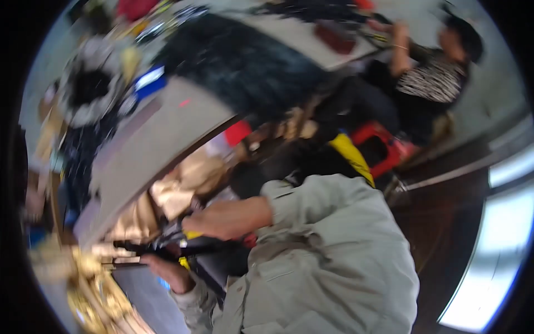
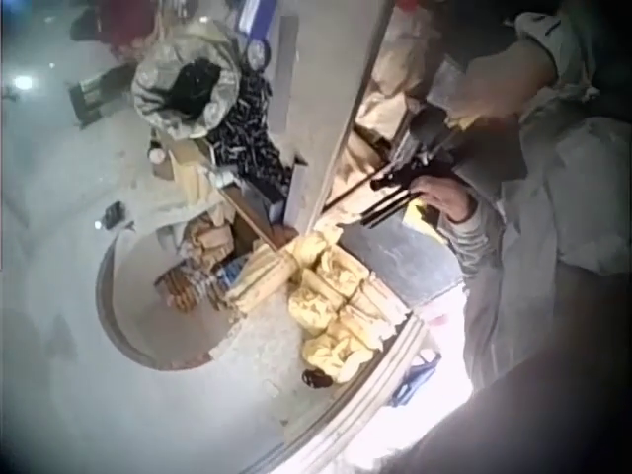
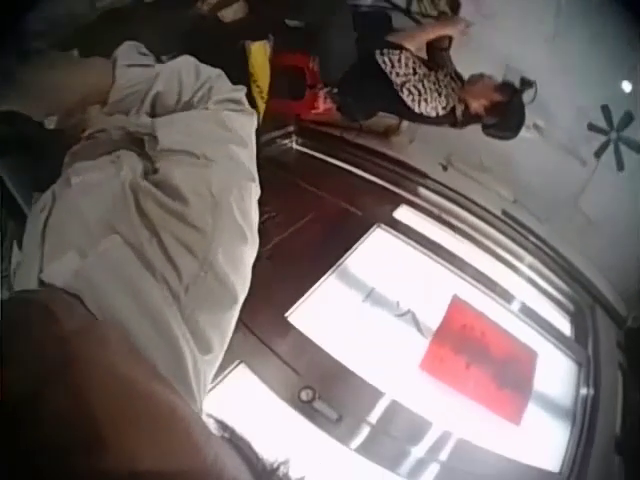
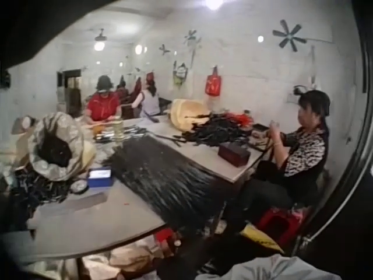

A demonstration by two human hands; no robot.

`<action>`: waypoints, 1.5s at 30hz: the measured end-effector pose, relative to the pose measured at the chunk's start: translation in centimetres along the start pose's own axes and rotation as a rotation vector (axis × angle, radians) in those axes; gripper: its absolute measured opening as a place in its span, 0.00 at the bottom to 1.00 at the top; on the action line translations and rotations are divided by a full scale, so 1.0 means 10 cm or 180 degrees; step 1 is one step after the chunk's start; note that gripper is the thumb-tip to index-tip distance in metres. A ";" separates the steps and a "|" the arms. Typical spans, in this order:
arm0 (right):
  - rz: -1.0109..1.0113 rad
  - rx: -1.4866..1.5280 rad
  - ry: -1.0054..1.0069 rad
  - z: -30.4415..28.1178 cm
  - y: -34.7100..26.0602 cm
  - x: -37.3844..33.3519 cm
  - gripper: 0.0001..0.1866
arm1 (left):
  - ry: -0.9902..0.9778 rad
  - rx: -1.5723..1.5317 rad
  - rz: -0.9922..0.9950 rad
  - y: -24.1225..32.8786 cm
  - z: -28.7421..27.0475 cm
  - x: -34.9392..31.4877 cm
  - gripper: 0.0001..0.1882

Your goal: Bundling and assembling cables with plastic connectors using pliers.

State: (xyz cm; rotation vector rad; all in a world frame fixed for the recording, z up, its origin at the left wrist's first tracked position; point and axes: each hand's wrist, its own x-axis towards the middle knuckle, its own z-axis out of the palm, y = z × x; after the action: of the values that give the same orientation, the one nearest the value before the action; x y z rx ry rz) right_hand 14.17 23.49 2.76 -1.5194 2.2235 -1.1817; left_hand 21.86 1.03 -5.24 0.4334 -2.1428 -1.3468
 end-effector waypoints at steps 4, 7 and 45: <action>0.0296 -0.0093 0.0794 0.10 0.06 -0.12 0.11 | -0.0193 -0.1110 -0.0475 0.52 0.23 0.13 0.33; 0.0274 0.0515 0.1619 0.05 0.10 -0.07 0.08 | -0.0388 -0.2086 -0.0683 0.65 0.30 0.22 0.33; 0.1442 -0.2531 0.1765 -0.97 2.22 3.06 0.10 | -0.0918 -0.2100 -0.0641 0.07 0.22 0.28 0.30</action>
State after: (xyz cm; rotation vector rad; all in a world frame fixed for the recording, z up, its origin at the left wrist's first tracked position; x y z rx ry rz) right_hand -20.49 5.54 1.49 -0.7806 3.4430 -0.6368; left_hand 18.34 1.46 -4.52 0.1931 -1.7406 -2.2277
